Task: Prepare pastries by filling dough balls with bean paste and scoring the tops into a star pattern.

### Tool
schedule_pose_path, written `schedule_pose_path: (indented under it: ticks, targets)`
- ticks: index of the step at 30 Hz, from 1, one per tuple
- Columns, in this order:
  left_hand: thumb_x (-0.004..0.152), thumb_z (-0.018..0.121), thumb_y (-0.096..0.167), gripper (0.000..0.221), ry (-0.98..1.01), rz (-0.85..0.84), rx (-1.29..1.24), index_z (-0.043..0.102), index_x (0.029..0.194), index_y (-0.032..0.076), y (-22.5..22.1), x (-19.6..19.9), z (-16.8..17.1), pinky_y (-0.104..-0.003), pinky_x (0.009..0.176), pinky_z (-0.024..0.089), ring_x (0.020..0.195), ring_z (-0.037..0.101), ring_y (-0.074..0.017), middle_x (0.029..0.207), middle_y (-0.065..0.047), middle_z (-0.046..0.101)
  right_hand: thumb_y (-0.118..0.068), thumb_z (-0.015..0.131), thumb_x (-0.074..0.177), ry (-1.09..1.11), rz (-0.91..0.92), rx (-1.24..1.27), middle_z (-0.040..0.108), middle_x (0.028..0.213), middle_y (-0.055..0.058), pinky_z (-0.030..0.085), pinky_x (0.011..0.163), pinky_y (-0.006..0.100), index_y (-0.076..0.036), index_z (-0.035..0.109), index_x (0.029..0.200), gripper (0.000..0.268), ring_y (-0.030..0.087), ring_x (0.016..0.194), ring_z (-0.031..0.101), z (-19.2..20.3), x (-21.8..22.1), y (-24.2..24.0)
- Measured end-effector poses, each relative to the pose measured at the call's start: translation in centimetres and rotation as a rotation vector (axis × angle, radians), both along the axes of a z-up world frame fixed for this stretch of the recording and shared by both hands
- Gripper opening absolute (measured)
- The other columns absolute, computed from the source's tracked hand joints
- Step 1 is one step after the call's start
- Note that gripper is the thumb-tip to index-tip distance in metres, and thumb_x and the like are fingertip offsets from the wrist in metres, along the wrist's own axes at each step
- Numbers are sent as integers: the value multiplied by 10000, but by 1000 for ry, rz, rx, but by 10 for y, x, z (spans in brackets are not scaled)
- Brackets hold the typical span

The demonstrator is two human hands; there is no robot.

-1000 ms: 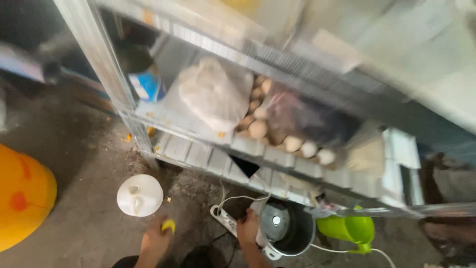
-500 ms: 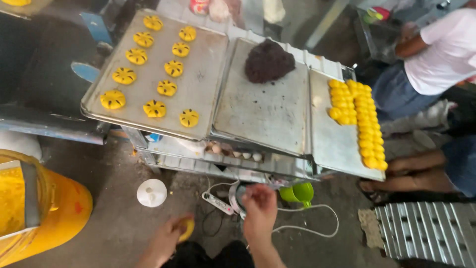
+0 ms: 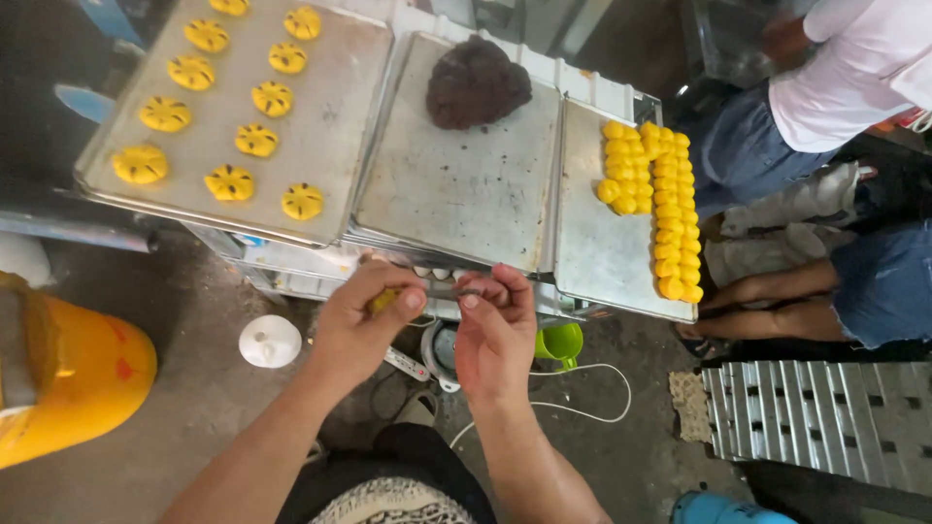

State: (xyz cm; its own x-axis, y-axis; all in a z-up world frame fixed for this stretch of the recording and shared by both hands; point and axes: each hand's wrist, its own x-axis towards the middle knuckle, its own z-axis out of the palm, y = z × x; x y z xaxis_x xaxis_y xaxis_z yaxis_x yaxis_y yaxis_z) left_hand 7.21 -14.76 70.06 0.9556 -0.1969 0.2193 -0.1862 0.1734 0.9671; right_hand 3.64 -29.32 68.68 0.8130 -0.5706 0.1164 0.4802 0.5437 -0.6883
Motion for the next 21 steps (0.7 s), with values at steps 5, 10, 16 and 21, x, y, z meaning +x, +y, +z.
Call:
schedule_pose_path:
  ticks: [5,10,16,21]
  targets:
    - [952,773,160,83,153,94,-47,792,935,82,-35,15,1,-183,551,448,582,490,-33,622,8,569,123,804,784,10,-109,-604,721,1058,178,562,877,355,-83,519,1419,726,243,1021,684,-2,2,-53]
    - [925,785,170,74,246,120,3,810,926,101,-57,28,-8,-199,541,487,587,550,-52,616,-20,628,-136,864,807,-351,-530,-1710,675,1078,166,532,865,514,-70,776,1076,290,367,948,646,30,34,-93]
    - [915,790,282,135,318,28,88,823,980,169,-63,52,5,-242,604,499,652,572,-84,688,-26,673,-74,817,834,-491,-577,-1838,682,964,117,542,769,423,-107,818,983,152,303,822,596,41,72,-106]
    - [938,719,166,434,402,-192,-166,665,1341,15,-40,76,11,-300,858,580,941,636,-152,1082,-110,697,-27,802,861,-192,-475,-1675,631,962,93,534,706,343,-93,809,1023,176,276,865,579,16,92,-104]
